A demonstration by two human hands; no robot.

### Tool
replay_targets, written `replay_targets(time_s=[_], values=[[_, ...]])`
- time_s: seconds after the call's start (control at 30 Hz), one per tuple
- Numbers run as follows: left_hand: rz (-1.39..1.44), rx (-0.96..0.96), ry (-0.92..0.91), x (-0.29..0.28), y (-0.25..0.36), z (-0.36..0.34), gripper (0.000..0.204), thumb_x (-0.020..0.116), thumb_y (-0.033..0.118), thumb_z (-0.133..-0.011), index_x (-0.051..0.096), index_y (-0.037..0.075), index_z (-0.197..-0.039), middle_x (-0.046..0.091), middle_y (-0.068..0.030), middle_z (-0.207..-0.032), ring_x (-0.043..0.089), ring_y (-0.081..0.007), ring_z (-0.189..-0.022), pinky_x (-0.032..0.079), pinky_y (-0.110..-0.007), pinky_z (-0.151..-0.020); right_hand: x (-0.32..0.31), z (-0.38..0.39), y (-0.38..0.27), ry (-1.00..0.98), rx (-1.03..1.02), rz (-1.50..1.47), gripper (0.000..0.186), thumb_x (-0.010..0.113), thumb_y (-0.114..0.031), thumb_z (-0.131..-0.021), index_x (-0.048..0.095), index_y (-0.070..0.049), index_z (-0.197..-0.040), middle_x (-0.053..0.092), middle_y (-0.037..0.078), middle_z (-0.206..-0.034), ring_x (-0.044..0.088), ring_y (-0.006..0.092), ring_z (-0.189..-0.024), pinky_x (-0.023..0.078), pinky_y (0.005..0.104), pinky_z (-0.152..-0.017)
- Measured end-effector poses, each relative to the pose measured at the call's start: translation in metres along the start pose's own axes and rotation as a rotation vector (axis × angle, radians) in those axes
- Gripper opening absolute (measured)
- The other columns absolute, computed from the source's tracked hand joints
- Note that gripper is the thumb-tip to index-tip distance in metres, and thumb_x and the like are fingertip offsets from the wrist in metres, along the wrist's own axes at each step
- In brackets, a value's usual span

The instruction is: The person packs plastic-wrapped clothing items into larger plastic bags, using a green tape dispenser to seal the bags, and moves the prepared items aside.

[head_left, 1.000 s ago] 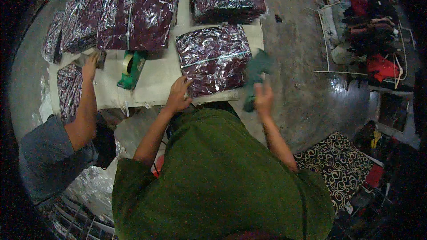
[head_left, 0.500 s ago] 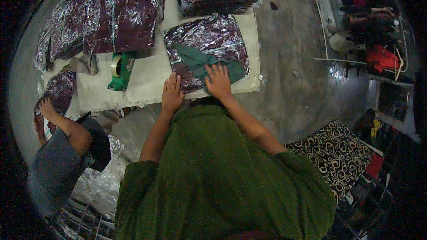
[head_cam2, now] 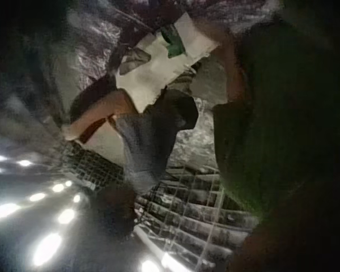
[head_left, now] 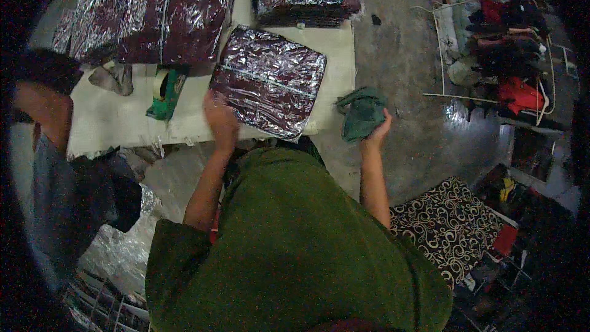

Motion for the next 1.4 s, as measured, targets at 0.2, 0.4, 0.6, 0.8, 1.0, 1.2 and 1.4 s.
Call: replay_targets(time_s=[0.2, 0.4, 0.6, 0.8, 1.0, 1.2, 1.4], values=[[0.003, 0.703, -0.629, 0.101, 0.119, 0.086, 0.063, 0.057, 0.018, -0.083, 0.037, -0.001, -0.140, 0.031, -0.0148, -0.150, 0.030, -0.0286, -0.139, 0.023, -0.042, -0.114, 0.006, 0.028, -0.034, -0.020, -0.104, 0.215, 0.043, 0.050, -0.038, -0.091, 0.056, -0.003, -0.115, 0.061, 0.011, -0.112, 0.058, 0.0278, -0.104, 0.046, 0.0416, -0.091], [-0.280, 0.870, -0.717, 0.158, 0.100, 0.114, 0.064, 0.053, 0.010, -0.083, 0.033, 0.002, -0.143, 0.026, -0.0105, -0.154, 0.024, -0.0261, -0.142, 0.019, -0.040, -0.117, -0.010, 0.012, -0.038, -0.112, -0.124, 0.388, 0.042, 0.048, -0.035, -0.094, 0.058, 0.000, -0.114, 0.061, 0.012, -0.110, 0.059, 0.0278, -0.103, 0.046, 0.0395, -0.090], [-0.051, 0.414, -0.920, 0.095, 0.070, 0.126, 0.069, 0.060, 0.004, -0.076, 0.038, 0.005, -0.141, 0.030, -0.0100, -0.152, 0.029, -0.0287, -0.141, 0.024, -0.043, -0.115, 0.065, 0.051, -0.036, -0.385, -0.341, 1.057, 0.038, 0.050, -0.025, -0.094, 0.058, 0.005, -0.115, 0.058, 0.019, -0.122, 0.058, 0.0310, -0.106, 0.043, 0.0358, -0.093], [-0.345, 0.048, -0.411, 0.035, 0.076, 0.160, 0.066, 0.060, 0.018, -0.081, 0.038, 0.004, -0.141, 0.036, -0.0145, -0.148, 0.036, -0.0355, -0.134, 0.028, -0.049, -0.111, 0.116, 0.133, 0.051, -1.524, -0.966, 1.289, 0.047, 0.055, -0.034, -0.091, 0.052, -0.012, -0.132, 0.042, 0.018, -0.141, 0.039, 0.0409, -0.128, 0.026, 0.0549, -0.109], [-0.168, -0.556, -0.728, 0.095, 0.049, 0.174, 0.057, 0.052, 0.036, -0.090, 0.046, 0.001, -0.135, 0.045, -0.0262, -0.136, 0.045, -0.0370, -0.125, 0.031, -0.046, -0.109, 0.131, 0.139, 0.174, -1.907, -1.105, 1.481, 0.059, 0.047, -0.049, -0.092, 0.041, -0.019, -0.143, 0.030, 0.014, -0.151, 0.022, 0.0375, -0.141, 0.011, 0.0585, -0.113], [-0.270, -0.440, -0.416, 0.081, 0.056, 0.161, 0.055, 0.047, 0.030, -0.094, 0.042, -0.004, -0.136, 0.032, -0.0222, -0.148, 0.028, -0.0323, -0.139, 0.028, -0.041, -0.112, 0.181, 0.132, 0.222, -1.867, -1.191, 1.550, 0.054, 0.045, -0.041, -0.095, 0.041, -0.015, -0.142, 0.030, 0.011, -0.152, 0.024, 0.0353, -0.141, 0.014, 0.0530, -0.115], [-0.350, -0.315, -0.457, 0.089, 0.049, 0.159, 0.071, 0.050, 0.029, -0.092, 0.019, -0.001, -0.148, 0.016, -0.0159, -0.157, 0.013, -0.0298, -0.145, 0.018, -0.039, -0.117, 0.261, 0.128, 0.279, -1.684, -1.366, 1.622, 0.052, 0.045, -0.036, -0.096, 0.040, -0.013, -0.142, 0.028, 0.015, -0.152, 0.024, 0.0375, -0.140, 0.015, 0.0535, -0.114]])
Point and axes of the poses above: each hand's wrist, its own z-axis away from the middle knuckle, its own x-axis out of the palm, y = z × x, the point moved 4 cm from there along -z, towards the middle knuckle
